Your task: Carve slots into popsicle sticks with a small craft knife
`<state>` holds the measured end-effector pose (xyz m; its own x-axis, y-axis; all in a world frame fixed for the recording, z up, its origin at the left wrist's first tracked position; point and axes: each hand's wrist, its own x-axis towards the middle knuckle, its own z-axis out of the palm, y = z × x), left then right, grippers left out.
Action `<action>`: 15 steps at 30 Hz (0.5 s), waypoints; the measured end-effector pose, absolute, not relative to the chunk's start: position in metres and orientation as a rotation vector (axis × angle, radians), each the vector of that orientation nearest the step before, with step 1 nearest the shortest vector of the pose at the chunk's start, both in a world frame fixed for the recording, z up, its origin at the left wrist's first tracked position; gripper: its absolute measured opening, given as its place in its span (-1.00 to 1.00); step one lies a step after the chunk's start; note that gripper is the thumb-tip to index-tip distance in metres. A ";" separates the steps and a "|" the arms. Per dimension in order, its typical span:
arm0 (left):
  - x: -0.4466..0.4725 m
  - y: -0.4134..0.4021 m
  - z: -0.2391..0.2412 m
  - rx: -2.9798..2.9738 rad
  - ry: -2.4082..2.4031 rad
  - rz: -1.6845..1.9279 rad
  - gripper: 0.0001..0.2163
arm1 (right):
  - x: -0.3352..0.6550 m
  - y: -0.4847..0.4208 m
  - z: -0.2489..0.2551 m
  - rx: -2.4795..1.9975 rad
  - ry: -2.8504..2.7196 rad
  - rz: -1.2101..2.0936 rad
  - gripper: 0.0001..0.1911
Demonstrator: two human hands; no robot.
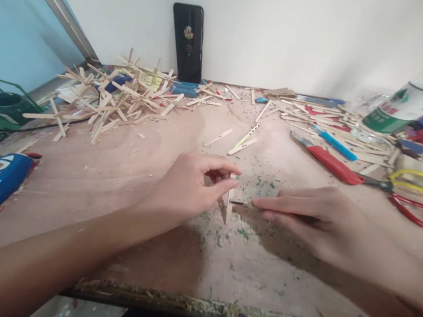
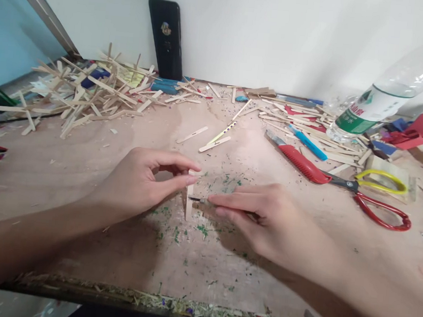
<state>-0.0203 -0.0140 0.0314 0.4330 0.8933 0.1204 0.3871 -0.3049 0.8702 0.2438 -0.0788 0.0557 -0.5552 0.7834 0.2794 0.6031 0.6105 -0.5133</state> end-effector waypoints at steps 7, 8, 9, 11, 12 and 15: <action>-0.020 -0.012 0.029 1.891 1.046 0.808 -0.86 | 0.255 -0.061 0.042 -0.993 -2.259 0.854 -0.69; -0.020 -0.012 0.028 1.895 1.035 0.810 -0.86 | 0.257 -0.060 0.041 -0.982 -2.264 0.868 -0.71; -0.020 -0.013 0.028 1.900 1.024 0.814 -0.86 | 0.258 -0.059 0.041 -0.973 -2.269 0.882 -0.72; -0.019 -0.013 0.027 1.911 1.002 0.822 -0.86 | 0.259 -0.058 0.042 -0.961 -2.280 0.911 -0.73; -0.019 -0.014 0.026 1.916 0.993 0.828 -0.86 | 0.259 -0.058 0.042 -0.959 -2.282 0.923 -0.73; -0.018 -0.015 0.025 1.933 0.964 0.848 -0.87 | 0.259 -0.059 0.043 -0.957 -2.278 0.957 -0.73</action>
